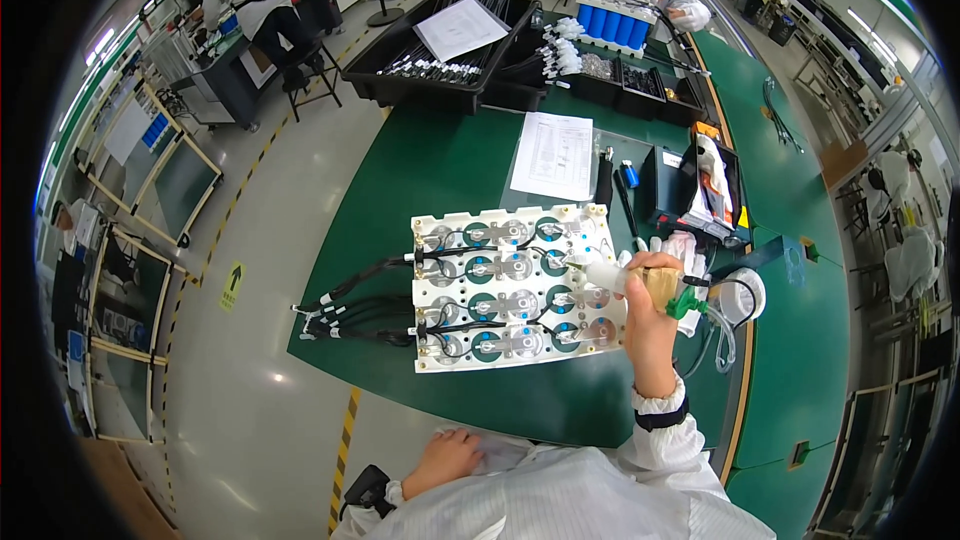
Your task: The person uses a wrench to tighten a bolt on a battery module, marks it with a pen, and wipes it with a cloth. Then, they apply adhesive using a dispenser before turning the module over.
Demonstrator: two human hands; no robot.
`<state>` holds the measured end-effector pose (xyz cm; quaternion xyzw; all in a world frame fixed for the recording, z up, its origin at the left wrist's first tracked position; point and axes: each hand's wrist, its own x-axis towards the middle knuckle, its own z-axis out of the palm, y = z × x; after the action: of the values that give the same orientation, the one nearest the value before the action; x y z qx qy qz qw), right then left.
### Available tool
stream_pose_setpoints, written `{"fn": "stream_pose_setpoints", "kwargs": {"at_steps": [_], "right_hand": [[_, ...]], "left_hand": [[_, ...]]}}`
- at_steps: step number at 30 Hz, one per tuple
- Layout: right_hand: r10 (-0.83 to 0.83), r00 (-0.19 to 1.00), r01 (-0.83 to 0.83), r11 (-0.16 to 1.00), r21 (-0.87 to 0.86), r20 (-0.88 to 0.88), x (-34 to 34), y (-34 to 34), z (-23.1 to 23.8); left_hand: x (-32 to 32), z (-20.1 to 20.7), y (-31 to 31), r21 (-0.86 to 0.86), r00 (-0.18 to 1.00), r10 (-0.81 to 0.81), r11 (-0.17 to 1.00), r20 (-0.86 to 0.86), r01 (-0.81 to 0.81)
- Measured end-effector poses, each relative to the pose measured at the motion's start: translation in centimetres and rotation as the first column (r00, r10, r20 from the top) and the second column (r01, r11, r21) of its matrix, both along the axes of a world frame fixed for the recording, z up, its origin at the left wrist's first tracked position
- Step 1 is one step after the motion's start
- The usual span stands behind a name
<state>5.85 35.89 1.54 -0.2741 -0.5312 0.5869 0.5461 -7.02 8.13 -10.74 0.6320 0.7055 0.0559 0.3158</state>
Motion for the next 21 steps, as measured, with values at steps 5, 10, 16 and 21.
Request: {"fn": "stream_pose_setpoints", "kwargs": {"at_steps": [5,10,16,21], "right_hand": [[-0.008,1.000,0.008,1.000,0.018,0.010,0.0,0.2,-0.4],[-0.021,0.999,0.020,1.000,0.014,0.049,0.1,0.2,-0.1],[-0.061,0.990,0.060,0.998,0.009,0.127,0.5,0.5,-0.2],[-0.122,0.975,0.078,0.970,0.229,0.184,1.5,-0.9,0.5]], "left_hand": [[0.0,0.1,0.1,0.007,1.000,-0.014,1.000,-0.004,0.014],[0.1,0.5,0.2,0.008,1.000,0.000,1.000,0.008,0.000],[0.4,0.5,0.3,0.052,1.000,-0.002,0.999,0.008,0.001],[0.6,0.2,-0.1,0.039,0.999,0.032,0.999,0.010,-0.032]]}}
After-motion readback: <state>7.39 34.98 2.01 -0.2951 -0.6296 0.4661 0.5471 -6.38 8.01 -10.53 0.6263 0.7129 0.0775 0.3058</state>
